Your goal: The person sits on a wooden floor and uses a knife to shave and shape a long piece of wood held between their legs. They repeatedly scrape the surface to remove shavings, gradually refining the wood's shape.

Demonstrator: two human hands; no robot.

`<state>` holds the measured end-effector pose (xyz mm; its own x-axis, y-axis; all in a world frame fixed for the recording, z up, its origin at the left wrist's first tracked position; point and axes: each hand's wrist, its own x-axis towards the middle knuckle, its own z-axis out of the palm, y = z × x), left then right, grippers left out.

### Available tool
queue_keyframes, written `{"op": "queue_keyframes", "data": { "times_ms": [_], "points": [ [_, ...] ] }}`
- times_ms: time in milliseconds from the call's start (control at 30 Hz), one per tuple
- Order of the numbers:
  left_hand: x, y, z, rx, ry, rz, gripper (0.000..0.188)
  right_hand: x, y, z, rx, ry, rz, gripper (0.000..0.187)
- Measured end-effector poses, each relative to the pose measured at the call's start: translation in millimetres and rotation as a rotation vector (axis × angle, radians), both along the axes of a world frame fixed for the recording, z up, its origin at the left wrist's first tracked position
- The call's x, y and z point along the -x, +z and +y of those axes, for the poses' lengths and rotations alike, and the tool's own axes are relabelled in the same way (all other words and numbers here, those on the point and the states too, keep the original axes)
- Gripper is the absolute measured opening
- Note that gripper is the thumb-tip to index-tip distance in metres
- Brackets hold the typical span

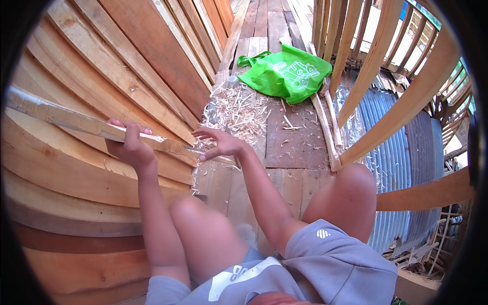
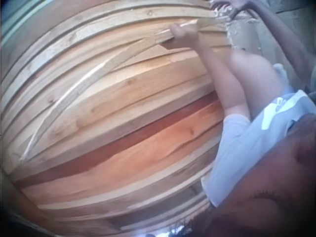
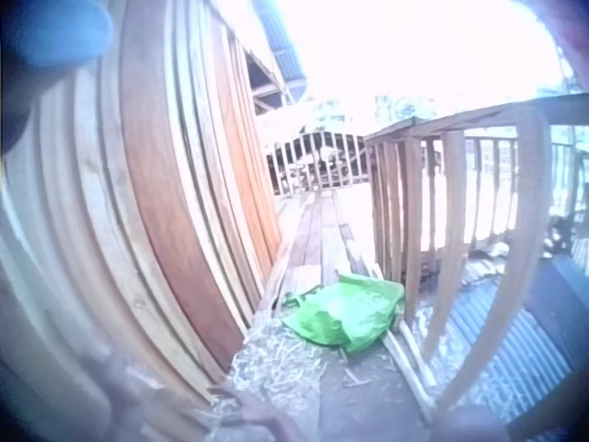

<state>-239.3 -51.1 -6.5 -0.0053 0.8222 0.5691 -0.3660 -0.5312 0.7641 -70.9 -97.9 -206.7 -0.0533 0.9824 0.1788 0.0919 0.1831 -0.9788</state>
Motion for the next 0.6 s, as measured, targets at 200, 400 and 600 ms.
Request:
{"op": "queue_keyframes", "data": {
  "times_ms": [200, 400, 600],
  "points": [
    [-52.8, 17.1, -17.3, -0.158, -0.128, 0.177, 0.032, 3.4, 4.1, -14.5, 0.089, -0.116, 0.211, 0.029],
    [-67.8, -13.3, -23.2, -0.232, -0.209, 0.711, 0.063, -52.3, -28.5, -52.7, -0.06, -0.626, 0.178, 0.017],
    [-57.5, -33.3, -33.8, -0.411, -0.323, 1.139, 0.065, -78.9, -46.0, -75.8, 0.174, -1.083, 0.131, 0.027]
  ]
}}
